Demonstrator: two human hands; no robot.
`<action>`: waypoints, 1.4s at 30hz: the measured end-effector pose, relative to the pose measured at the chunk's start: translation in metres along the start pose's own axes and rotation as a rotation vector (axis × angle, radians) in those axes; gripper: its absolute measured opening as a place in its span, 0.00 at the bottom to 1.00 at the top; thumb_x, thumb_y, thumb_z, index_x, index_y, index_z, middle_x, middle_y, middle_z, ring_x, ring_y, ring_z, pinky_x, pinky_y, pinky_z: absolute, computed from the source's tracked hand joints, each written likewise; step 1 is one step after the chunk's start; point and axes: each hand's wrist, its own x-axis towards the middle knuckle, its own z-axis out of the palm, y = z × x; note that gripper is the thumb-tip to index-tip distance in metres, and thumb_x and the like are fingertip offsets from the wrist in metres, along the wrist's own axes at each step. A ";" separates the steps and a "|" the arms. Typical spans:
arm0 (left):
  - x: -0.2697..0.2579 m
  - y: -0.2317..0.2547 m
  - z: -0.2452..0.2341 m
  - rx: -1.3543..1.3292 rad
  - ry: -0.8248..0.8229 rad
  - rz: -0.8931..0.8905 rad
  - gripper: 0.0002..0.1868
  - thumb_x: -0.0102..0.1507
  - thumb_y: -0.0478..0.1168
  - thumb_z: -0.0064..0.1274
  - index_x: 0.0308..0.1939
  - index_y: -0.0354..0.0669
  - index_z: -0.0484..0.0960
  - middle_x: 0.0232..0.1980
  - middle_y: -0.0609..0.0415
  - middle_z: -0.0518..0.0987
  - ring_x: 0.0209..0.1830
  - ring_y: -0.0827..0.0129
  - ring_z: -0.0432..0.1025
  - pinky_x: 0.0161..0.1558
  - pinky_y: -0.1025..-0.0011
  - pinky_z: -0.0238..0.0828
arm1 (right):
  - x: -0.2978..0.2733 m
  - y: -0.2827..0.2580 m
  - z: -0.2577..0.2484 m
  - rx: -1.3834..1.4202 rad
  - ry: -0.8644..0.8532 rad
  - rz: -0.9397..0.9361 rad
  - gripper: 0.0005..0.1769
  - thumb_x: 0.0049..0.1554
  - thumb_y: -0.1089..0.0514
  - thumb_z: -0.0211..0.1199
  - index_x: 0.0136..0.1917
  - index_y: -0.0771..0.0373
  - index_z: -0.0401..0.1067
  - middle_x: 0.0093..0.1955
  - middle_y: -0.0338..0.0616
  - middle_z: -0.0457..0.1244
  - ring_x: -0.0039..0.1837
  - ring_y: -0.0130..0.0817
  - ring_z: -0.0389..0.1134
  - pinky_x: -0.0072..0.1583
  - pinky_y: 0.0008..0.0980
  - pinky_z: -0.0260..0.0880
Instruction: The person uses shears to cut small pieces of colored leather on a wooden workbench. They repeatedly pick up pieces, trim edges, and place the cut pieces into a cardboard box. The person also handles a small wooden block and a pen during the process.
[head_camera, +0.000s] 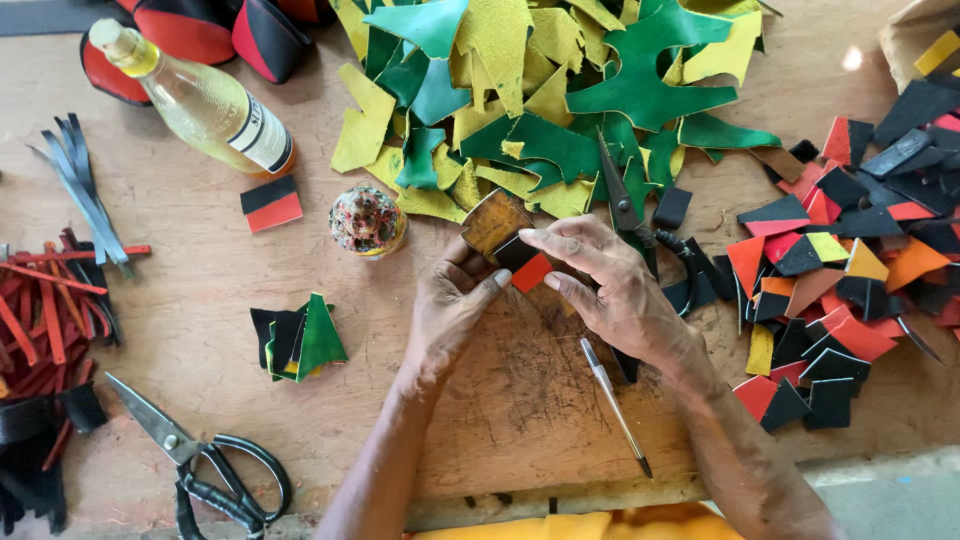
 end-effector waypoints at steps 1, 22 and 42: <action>0.000 0.001 0.000 0.015 0.007 -0.012 0.28 0.64 0.28 0.56 0.69 0.34 0.71 0.64 0.46 0.79 0.64 0.67 0.74 0.67 0.69 0.71 | 0.000 0.000 -0.001 0.000 -0.004 0.004 0.27 0.60 0.62 0.65 0.72 0.57 0.69 0.62 0.49 0.64 0.63 0.44 0.68 0.65 0.39 0.70; 0.004 -0.010 0.000 -0.033 0.061 0.018 0.29 0.62 0.26 0.59 0.67 0.32 0.70 0.64 0.44 0.79 0.64 0.65 0.74 0.67 0.68 0.72 | 0.002 -0.007 -0.005 0.007 -0.018 -0.002 0.35 0.54 0.63 0.71 0.74 0.56 0.66 0.62 0.48 0.64 0.64 0.43 0.67 0.65 0.38 0.70; -0.010 0.018 0.022 1.104 0.336 0.341 0.48 0.55 0.29 0.65 0.77 0.32 0.57 0.56 0.42 0.68 0.56 0.55 0.67 0.62 0.57 0.70 | -0.031 -0.033 -0.033 -0.593 0.029 0.552 0.25 0.52 0.51 0.72 0.58 0.65 0.72 0.52 0.52 0.66 0.53 0.49 0.70 0.52 0.45 0.70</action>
